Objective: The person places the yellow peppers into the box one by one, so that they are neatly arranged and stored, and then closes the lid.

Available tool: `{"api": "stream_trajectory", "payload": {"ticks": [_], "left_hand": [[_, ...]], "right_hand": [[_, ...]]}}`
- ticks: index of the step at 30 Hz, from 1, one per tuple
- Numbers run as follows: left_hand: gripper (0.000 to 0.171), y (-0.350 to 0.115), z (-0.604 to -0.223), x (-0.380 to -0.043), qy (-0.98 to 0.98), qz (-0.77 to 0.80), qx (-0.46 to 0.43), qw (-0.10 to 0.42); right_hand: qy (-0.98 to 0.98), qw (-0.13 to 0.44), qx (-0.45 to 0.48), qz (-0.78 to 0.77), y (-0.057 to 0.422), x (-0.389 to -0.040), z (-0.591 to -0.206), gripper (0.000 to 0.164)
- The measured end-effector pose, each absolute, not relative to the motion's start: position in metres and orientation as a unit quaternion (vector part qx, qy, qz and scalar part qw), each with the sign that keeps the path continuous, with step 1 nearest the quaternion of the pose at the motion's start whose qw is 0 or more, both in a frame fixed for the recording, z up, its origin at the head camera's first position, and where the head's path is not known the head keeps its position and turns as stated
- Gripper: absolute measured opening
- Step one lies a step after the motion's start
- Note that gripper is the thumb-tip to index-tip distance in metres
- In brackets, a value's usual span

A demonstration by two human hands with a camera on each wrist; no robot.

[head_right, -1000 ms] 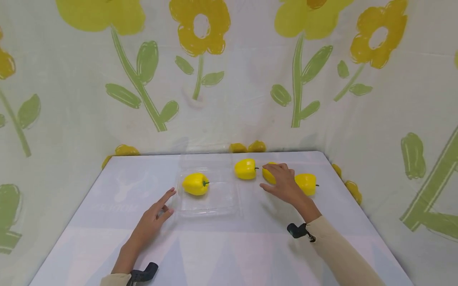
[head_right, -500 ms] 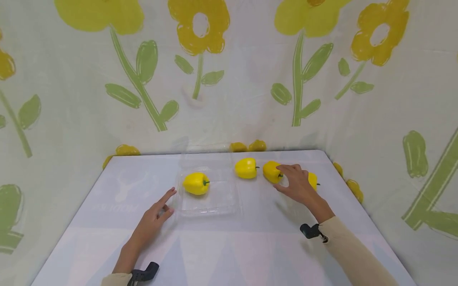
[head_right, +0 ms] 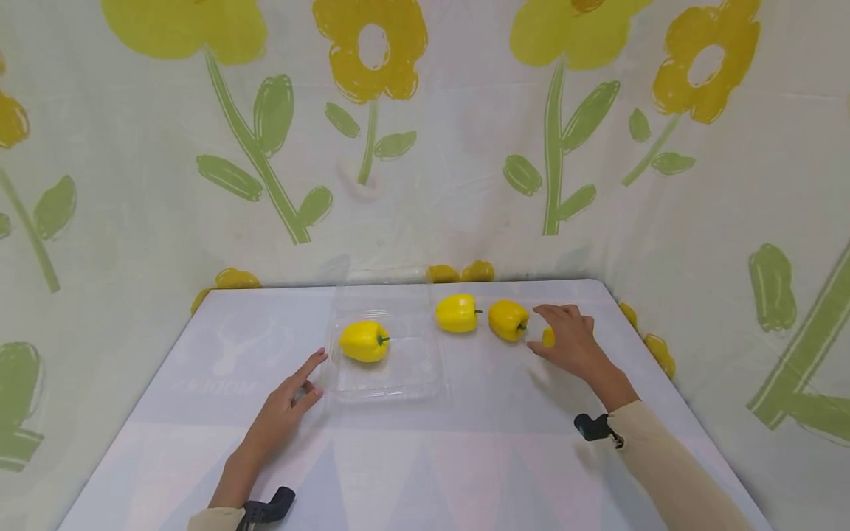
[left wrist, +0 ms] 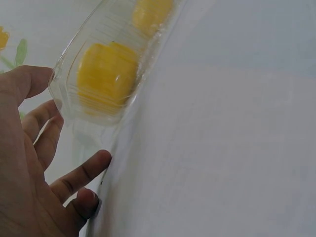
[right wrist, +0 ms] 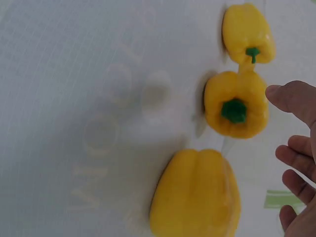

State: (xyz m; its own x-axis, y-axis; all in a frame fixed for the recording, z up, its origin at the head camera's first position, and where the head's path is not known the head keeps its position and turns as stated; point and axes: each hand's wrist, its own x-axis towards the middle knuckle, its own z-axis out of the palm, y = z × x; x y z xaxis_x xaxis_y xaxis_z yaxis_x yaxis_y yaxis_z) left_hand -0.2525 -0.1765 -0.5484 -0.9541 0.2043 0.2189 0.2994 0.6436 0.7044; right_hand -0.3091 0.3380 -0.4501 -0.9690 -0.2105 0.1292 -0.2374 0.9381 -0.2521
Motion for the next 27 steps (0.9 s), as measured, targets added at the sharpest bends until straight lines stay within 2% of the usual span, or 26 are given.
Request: {"api": "stream_trajectory", "payload": {"ticks": [21, 27], "left_hand": [[0.060, -0.176, -0.549, -0.252, -0.904, -0.401, -0.135, 0.060], [0.061, -0.176, -0.549, -0.253, -0.905, -0.399, -0.137, 0.062]], "right_hand": [[-0.990, 0.031, 0.078, 0.116, 0.376, -0.305, -0.462, 0.078], [-0.989, 0.043, 0.077, 0.114, 0.387, -0.308, -0.466, 0.080]]}}
